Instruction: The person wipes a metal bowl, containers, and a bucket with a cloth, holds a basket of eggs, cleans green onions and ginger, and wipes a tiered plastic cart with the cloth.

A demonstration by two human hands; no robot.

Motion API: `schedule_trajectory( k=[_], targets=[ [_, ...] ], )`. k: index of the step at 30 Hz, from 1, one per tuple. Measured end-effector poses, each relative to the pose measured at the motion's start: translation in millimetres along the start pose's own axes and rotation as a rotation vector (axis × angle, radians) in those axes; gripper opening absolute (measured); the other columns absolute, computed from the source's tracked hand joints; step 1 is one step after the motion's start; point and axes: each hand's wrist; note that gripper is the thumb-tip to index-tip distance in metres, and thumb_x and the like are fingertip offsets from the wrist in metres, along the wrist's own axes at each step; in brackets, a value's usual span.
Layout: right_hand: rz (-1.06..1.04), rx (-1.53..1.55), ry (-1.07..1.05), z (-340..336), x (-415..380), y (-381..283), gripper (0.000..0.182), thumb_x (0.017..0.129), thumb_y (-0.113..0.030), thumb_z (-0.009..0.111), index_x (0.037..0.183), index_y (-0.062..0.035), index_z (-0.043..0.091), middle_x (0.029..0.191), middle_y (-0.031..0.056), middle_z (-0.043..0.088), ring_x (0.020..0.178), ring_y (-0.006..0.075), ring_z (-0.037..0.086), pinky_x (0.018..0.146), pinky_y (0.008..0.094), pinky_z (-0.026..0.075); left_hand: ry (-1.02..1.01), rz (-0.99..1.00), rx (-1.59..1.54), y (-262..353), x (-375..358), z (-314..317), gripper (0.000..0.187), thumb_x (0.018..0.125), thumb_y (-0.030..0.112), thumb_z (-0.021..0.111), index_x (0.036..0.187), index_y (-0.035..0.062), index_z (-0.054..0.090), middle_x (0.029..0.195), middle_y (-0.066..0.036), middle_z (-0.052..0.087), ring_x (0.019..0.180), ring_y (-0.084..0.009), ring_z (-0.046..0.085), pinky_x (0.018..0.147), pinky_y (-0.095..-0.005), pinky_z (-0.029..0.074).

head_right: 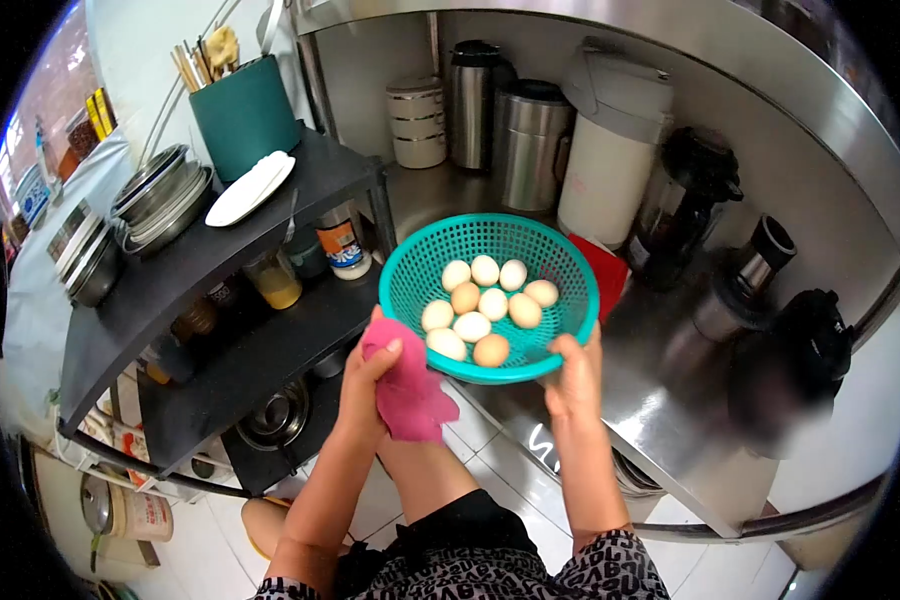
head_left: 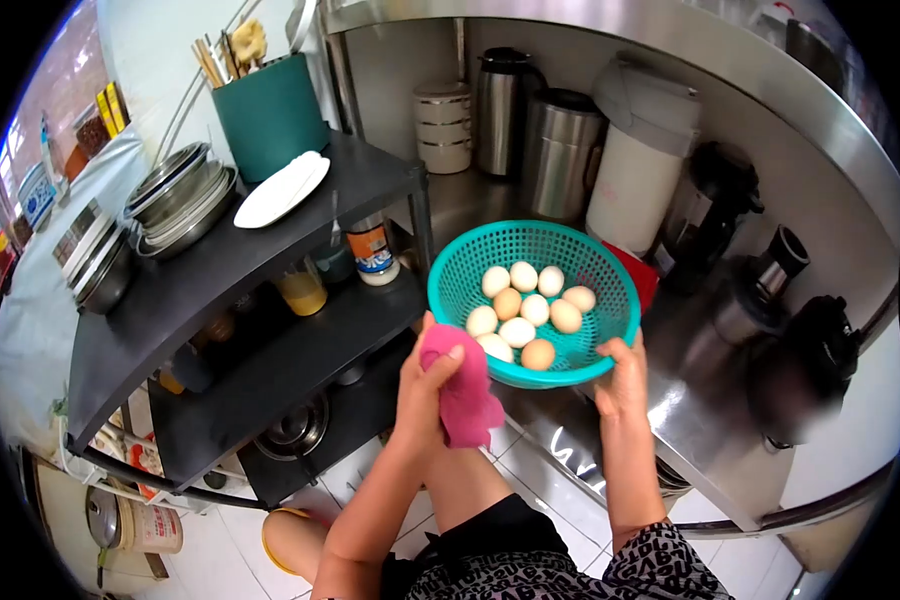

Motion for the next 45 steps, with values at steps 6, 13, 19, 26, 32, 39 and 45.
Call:
schedule_trajectory(
  k=[6, 13, 19, 26, 32, 39, 45],
  targets=[
    [-0.114, 0.089, -0.003, 15, 36, 30, 0.067, 0.065, 0.007, 0.049, 0.131, -0.001, 0.043, 0.118, 0.0104, 0.054, 0.106, 0.0227, 0.054, 0.09, 0.0322, 0.047, -0.138, 0.141, -0.011, 4, 50, -2, 0.052, 0.091, 0.017, 0.057, 0.137, -0.0002, 0.039, 0.112, -0.009, 0.057, 0.095, -0.0167, 0.059, 0.08, -0.0296, 0.051],
    [-0.109, -0.139, 0.026, 13, 91, 43, 0.053, 0.082, -0.006, 0.053, 0.134, -0.0038, 0.044, 0.118, 0.0122, 0.056, 0.104, 0.0233, 0.057, 0.083, 0.0369, 0.051, -0.102, 0.089, 0.067, -15, 92, -15, 0.053, 0.092, 0.015, 0.055, 0.14, 0.0007, 0.036, 0.112, -0.01, 0.057, 0.094, -0.0175, 0.06, 0.079, -0.0307, 0.052],
    [-0.074, -1.525, 0.053, 12, 90, -31, 0.056, 0.096, -0.052, 0.041, 0.103, -0.0024, 0.065, 0.097, 0.0198, 0.066, 0.094, 0.0347, 0.064, 0.081, 0.0451, 0.049, -0.094, 0.169, 0.184, -32, 120, -15, 0.08, 0.092, 0.012, 0.059, 0.152, -0.0011, 0.008, 0.117, -0.011, 0.057, 0.098, -0.0156, 0.059, 0.082, -0.0279, 0.05],
    [-0.67, -1.783, -0.048, -87, 193, -23, 0.051, 0.097, -0.046, 0.04, 0.112, -0.0041, 0.065, 0.118, 0.0177, 0.062, 0.109, 0.0393, 0.057, 0.095, 0.0472, 0.043, -0.014, 0.144, 0.363, -41, 129, -1, 0.088, 0.088, 0.014, 0.066, 0.151, -0.0017, 0.007, 0.12, -0.015, 0.059, 0.098, -0.0178, 0.061, 0.081, -0.0282, 0.051],
    [-0.111, -1.916, -0.16, -82, 139, -46, 0.061, 0.093, -0.056, 0.043, 0.141, -0.0192, 0.047, 0.149, 0.017, 0.035, 0.132, 0.0363, 0.042, 0.107, 0.0437, 0.037, -0.055, 0.076, 0.32, -43, 125, 3, 0.09, 0.088, 0.012, 0.065, 0.152, -0.0009, 0.003, 0.121, -0.014, 0.059, 0.099, -0.0169, 0.06, 0.083, -0.0276, 0.051],
    [-0.26, -2.224, 0.138, -70, 33, -35, 0.063, 0.091, -0.062, 0.041, 0.134, -0.0174, 0.055, 0.129, 0.0179, 0.05, 0.091, 0.0373, 0.066, 0.077, 0.0468, 0.053, -0.158, 0.042, 0.303, -46, 107, -6, 0.083, 0.087, 0.009, 0.066, 0.151, -0.0015, 0.013, 0.126, -0.014, 0.057, 0.107, -0.018, 0.059, 0.09, -0.0291, 0.049],
    [-0.402, -2.193, 0.357, -75, 2, -41, 0.055, 0.092, -0.054, 0.049, 0.131, -0.0155, 0.058, 0.131, 0.019, 0.05, 0.103, 0.0396, 0.06, 0.081, 0.0465, 0.05, -0.108, -0.025, 0.275, -56, 62, -28, 0.058, 0.088, 0.02, 0.066, 0.138, 0.0009, 0.043, 0.104, -0.012, 0.062, 0.082, -0.0186, 0.063, 0.068, -0.0322, 0.054]
  ],
)
Point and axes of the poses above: each hand's wrist, its own x-axis towards the middle knuckle, its own z-axis out of the palm, y = z × x
